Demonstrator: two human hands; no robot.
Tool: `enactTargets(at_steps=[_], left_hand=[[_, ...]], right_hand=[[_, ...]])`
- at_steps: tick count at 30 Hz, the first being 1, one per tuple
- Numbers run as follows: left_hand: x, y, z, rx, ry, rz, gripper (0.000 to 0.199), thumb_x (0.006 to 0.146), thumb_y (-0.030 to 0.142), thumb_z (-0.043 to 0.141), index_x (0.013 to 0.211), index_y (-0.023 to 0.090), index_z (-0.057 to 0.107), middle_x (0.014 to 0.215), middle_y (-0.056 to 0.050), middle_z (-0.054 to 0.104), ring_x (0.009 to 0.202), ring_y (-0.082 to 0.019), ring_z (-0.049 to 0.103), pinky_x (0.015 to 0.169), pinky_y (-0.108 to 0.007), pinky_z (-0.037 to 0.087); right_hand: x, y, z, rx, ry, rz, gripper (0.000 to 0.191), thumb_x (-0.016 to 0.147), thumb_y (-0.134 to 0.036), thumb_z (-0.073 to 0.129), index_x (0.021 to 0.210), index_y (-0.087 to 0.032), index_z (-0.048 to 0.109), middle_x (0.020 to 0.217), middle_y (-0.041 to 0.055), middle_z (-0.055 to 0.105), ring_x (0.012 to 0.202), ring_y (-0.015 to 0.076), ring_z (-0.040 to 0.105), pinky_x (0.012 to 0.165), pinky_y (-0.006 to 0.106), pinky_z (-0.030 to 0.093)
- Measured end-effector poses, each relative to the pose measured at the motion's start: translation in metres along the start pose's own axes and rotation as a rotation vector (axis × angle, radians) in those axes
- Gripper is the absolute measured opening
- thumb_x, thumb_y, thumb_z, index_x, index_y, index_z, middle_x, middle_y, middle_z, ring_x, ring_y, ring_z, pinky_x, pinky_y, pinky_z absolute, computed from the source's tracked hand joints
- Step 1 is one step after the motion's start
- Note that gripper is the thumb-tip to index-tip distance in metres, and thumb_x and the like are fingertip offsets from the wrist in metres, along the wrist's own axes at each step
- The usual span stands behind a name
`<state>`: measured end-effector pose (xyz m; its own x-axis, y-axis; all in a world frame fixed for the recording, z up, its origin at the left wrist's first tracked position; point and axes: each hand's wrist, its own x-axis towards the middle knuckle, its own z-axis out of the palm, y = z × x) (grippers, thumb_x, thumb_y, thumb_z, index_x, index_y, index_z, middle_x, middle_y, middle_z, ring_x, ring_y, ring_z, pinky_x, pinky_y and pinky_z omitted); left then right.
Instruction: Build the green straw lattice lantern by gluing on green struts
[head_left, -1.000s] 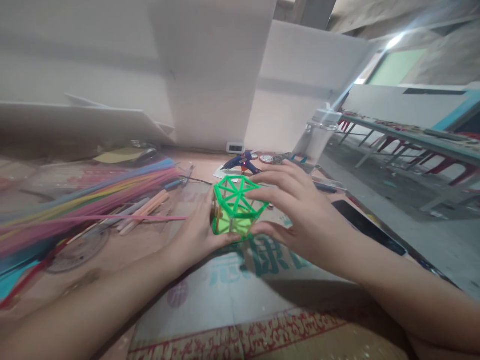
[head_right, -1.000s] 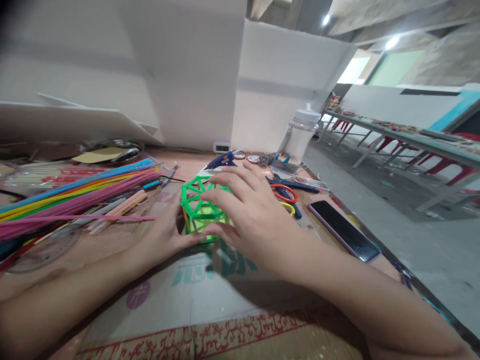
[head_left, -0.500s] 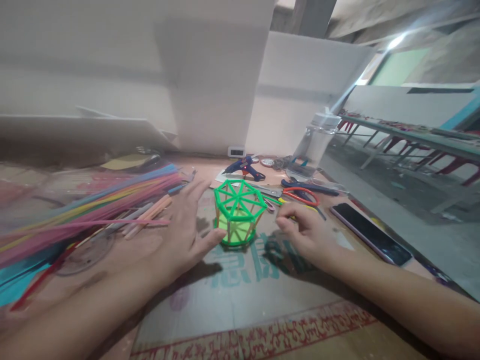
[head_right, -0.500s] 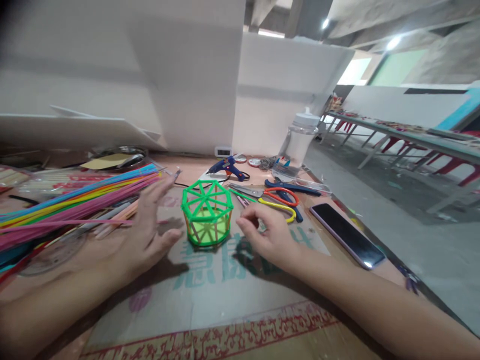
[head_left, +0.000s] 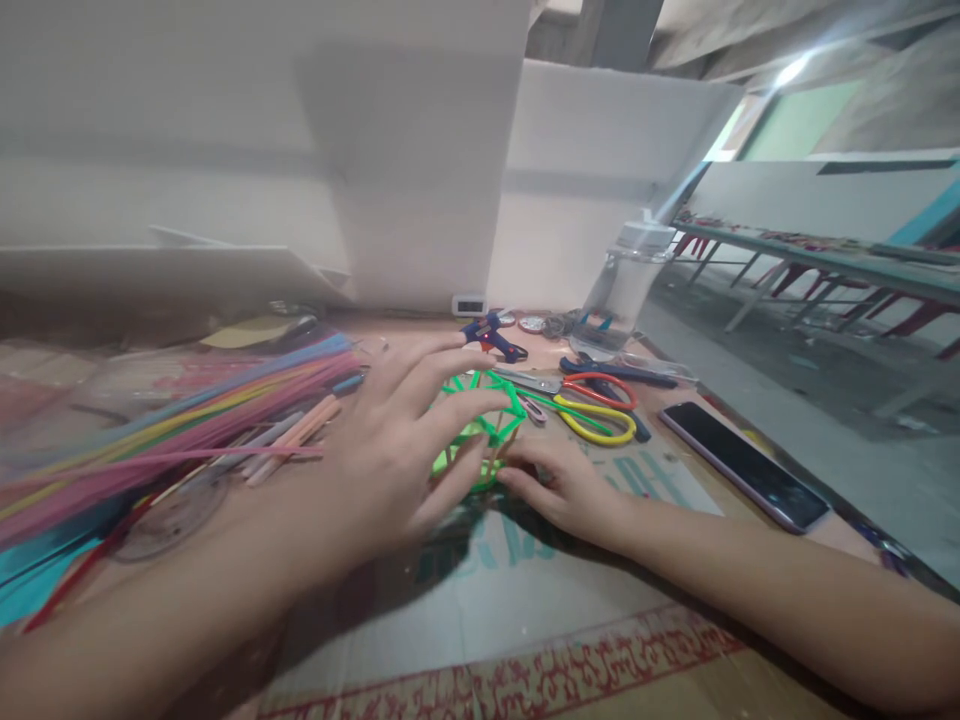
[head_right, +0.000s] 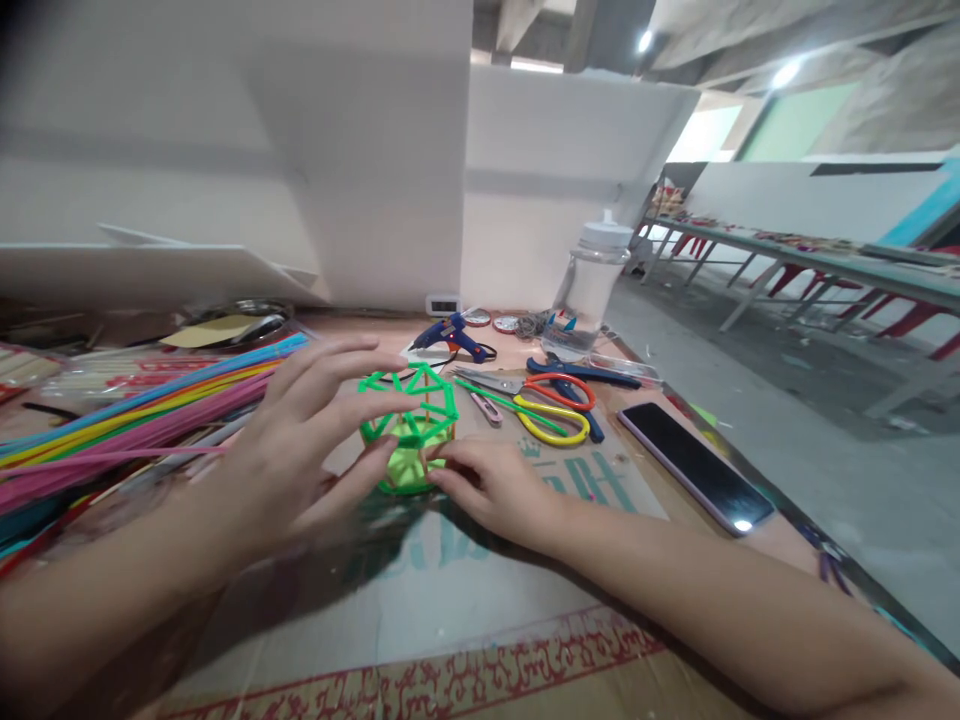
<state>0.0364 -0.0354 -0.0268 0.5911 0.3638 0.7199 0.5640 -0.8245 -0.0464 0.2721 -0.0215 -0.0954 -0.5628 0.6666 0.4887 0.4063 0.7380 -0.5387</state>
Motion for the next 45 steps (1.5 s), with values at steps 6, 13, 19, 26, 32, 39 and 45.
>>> enactTargets(at_steps=[6, 13, 19, 26, 32, 39, 45], left_hand=[[-0.018, -0.006, 0.004, 0.026, 0.015, 0.028, 0.036, 0.092, 0.017, 0.065, 0.127, 0.027, 0.059, 0.139, -0.009, 0.061, 0.140, -0.031, 0.049, 0.120, -0.052, 0.038], [-0.018, -0.007, 0.011, 0.076, 0.075, 0.072, 0.026, 0.093, 0.018, 0.068, 0.118, 0.025, 0.063, 0.133, -0.009, 0.066, 0.134, -0.029, 0.055, 0.115, -0.051, 0.044], [-0.021, -0.006, 0.011, 0.090, 0.070, 0.090, 0.029, 0.090, 0.015, 0.074, 0.117, 0.023, 0.067, 0.134, -0.010, 0.066, 0.137, -0.030, 0.054, 0.119, -0.052, 0.041], [-0.025, -0.006, 0.012, 0.109, 0.060, 0.097, 0.028, 0.091, 0.014, 0.073, 0.116, 0.023, 0.067, 0.137, -0.009, 0.066, 0.140, -0.029, 0.051, 0.123, -0.051, 0.037], [-0.024, -0.005, 0.012, 0.121, 0.052, 0.106, 0.025, 0.093, 0.015, 0.071, 0.116, 0.022, 0.067, 0.136, -0.009, 0.066, 0.139, -0.029, 0.052, 0.122, -0.050, 0.037], [-0.024, -0.006, 0.011, 0.142, 0.075, 0.110, 0.025, 0.092, 0.015, 0.072, 0.114, 0.025, 0.067, 0.136, -0.007, 0.066, 0.138, -0.028, 0.053, 0.121, -0.050, 0.039], [-0.025, -0.006, 0.012, 0.128, 0.040, 0.102, 0.025, 0.093, 0.015, 0.071, 0.117, 0.022, 0.067, 0.138, -0.010, 0.065, 0.139, -0.030, 0.051, 0.121, -0.053, 0.038]], right_hand=[[0.002, -0.001, 0.001, 0.080, -0.022, 0.044, 0.018, 0.099, -0.023, 0.059, 0.090, -0.016, 0.073, 0.080, 0.0043, 0.077, 0.073, 0.0153, 0.069, 0.069, 0.024, 0.054], [0.000, 0.006, 0.005, 0.120, -0.039, 0.078, 0.016, 0.097, -0.024, 0.064, 0.089, -0.017, 0.075, 0.080, 0.0046, 0.077, 0.071, 0.0153, 0.069, 0.068, 0.023, 0.052], [0.000, 0.008, 0.006, 0.159, -0.070, 0.119, 0.015, 0.096, -0.023, 0.062, 0.090, -0.018, 0.074, 0.074, 0.0017, 0.074, 0.063, 0.0131, 0.065, 0.063, 0.021, 0.049], [0.001, 0.009, 0.007, 0.138, -0.048, 0.104, 0.014, 0.096, -0.022, 0.062, 0.089, -0.018, 0.075, 0.074, 0.0017, 0.074, 0.066, 0.0132, 0.066, 0.063, 0.021, 0.049], [0.000, 0.010, 0.007, 0.123, -0.034, 0.049, 0.014, 0.096, -0.020, 0.063, 0.089, -0.018, 0.074, 0.077, 0.0028, 0.076, 0.070, 0.0140, 0.069, 0.066, 0.021, 0.051], [0.000, 0.010, 0.007, 0.112, -0.027, 0.034, 0.013, 0.096, -0.019, 0.064, 0.090, -0.017, 0.074, 0.082, 0.0039, 0.078, 0.073, 0.0144, 0.070, 0.068, 0.021, 0.052], [0.000, 0.010, 0.007, 0.106, -0.039, 0.057, 0.015, 0.097, -0.021, 0.062, 0.090, -0.017, 0.075, 0.080, 0.0037, 0.077, 0.071, 0.0143, 0.070, 0.066, 0.022, 0.051]])
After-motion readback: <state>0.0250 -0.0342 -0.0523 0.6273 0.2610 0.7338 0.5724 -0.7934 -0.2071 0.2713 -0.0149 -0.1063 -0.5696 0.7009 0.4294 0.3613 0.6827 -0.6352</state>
